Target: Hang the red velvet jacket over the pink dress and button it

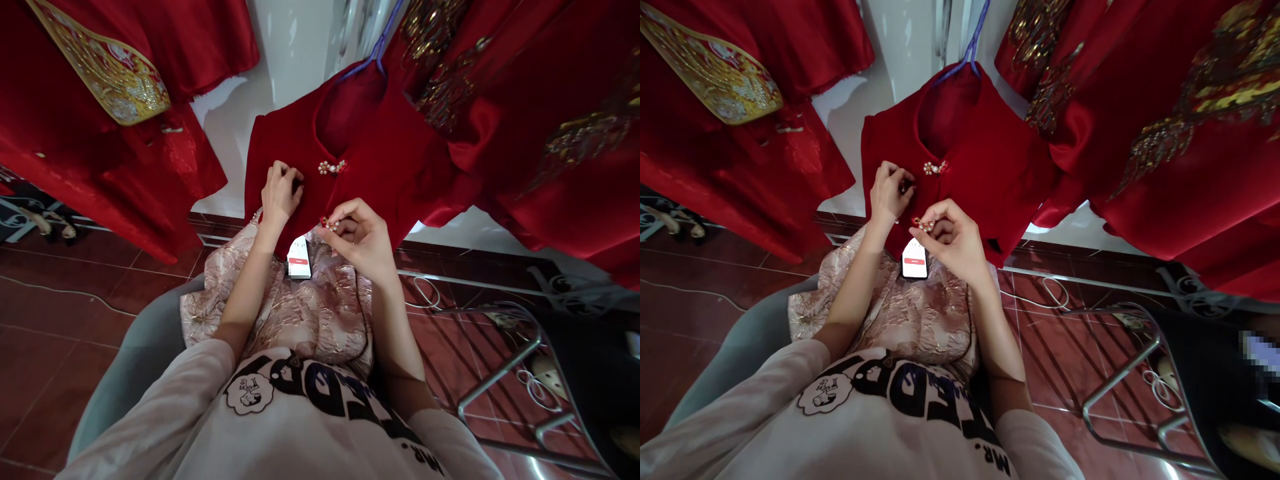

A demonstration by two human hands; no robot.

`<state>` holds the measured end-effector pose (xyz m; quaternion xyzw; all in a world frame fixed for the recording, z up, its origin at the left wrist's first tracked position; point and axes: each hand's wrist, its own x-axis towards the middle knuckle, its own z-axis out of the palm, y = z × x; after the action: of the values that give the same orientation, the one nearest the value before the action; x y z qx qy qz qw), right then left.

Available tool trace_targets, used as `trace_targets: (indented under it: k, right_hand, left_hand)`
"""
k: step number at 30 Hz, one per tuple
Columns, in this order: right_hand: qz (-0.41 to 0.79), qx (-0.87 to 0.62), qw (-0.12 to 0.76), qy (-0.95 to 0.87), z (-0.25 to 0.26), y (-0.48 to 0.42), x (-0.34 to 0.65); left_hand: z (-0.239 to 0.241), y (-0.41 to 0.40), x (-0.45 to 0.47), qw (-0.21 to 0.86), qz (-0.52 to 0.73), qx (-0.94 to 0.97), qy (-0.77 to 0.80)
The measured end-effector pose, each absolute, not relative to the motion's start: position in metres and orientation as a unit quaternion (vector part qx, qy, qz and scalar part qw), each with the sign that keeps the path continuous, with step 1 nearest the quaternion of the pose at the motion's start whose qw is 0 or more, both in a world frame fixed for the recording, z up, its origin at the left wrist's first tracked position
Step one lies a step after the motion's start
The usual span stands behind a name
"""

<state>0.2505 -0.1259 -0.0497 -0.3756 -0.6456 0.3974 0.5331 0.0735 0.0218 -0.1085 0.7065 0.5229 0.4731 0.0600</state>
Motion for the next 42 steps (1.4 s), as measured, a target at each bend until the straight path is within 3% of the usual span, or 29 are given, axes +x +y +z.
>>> trace_targets:
  k: [5,13,25,28,34,42]
  right_hand:
    - [0.408,-0.349,0.567,-0.624,-0.052,-0.124,0.249]
    - [0.409,-0.349,0.564,-0.627,-0.056,-0.121,0.25]
    - [0.377,-0.339,0.543,-0.669,-0.06,-0.082,0.247]
    - [0.304,-0.395,0.506,-0.704,-0.072,-0.063,0.241]
    - [0.204,-0.552,0.3,-0.75,-0.102,-0.05,0.228]
    - [0.152,-0.564,0.368,-0.723,-0.112,-0.04,0.222]
  left_hand:
    - [-0.116,0.024,0.077,0.024,0.494,0.684,0.537]
    - [-0.12,0.036,0.069,0.073,0.562,0.62,0.542]
    - [-0.107,0.034,0.046,0.126,0.507,0.615,0.591]
    - [-0.098,0.027,0.048,0.114,0.508,0.624,0.583]
    - [-0.086,0.019,0.048,0.134,0.521,0.644,0.543]
    - [-0.097,0.022,0.043,0.132,0.464,0.643,0.596]
